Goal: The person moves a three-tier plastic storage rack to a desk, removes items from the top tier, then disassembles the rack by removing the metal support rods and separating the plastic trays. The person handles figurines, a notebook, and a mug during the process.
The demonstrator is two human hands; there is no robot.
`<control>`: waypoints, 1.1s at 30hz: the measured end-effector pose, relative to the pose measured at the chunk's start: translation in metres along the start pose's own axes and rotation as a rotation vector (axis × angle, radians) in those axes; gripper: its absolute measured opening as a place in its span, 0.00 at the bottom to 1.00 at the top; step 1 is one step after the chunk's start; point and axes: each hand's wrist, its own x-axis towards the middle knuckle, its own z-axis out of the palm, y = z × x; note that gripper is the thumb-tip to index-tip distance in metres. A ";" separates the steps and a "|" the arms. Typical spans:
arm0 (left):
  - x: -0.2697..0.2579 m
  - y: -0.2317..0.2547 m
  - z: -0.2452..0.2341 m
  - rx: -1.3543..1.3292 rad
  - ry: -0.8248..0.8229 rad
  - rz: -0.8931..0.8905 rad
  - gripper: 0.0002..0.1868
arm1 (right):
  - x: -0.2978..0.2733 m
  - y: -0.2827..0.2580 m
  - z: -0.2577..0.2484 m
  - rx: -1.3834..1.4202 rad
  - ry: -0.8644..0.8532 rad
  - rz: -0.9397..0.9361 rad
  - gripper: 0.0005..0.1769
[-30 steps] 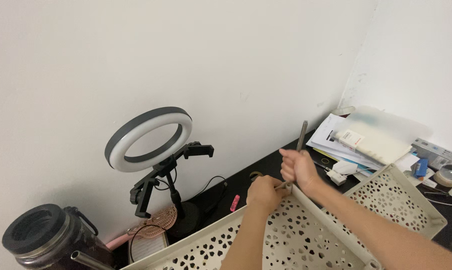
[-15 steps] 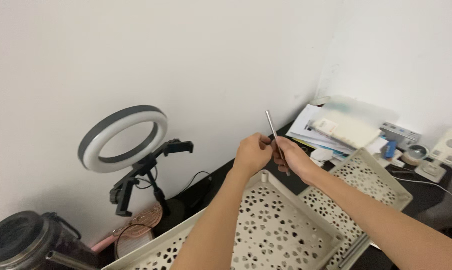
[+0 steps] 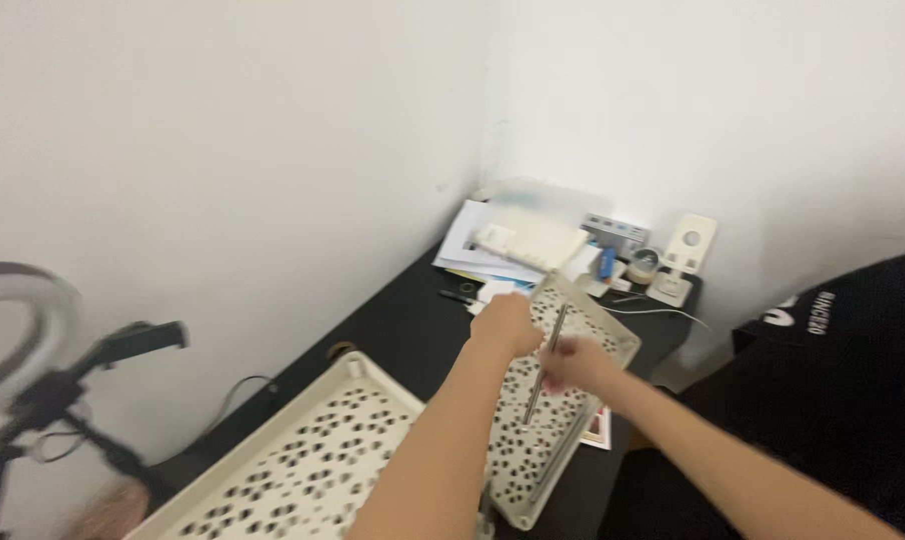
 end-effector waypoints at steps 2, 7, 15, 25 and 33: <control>0.000 0.002 0.022 0.066 -0.092 0.106 0.12 | 0.008 0.044 0.002 0.084 -0.031 0.111 0.15; -0.001 0.000 0.065 0.384 -0.296 0.176 0.09 | 0.045 0.113 0.026 0.212 -0.051 0.186 0.13; 0.000 -0.016 0.107 0.384 -0.309 0.139 0.11 | 0.066 0.155 0.059 0.232 0.034 0.212 0.14; -0.010 -0.023 0.111 0.360 -0.416 0.102 0.15 | 0.059 0.136 0.065 -0.043 0.145 0.248 0.20; -0.032 -0.008 0.042 -0.027 -0.137 0.013 0.17 | 0.018 0.023 0.005 -0.198 0.070 -0.204 0.19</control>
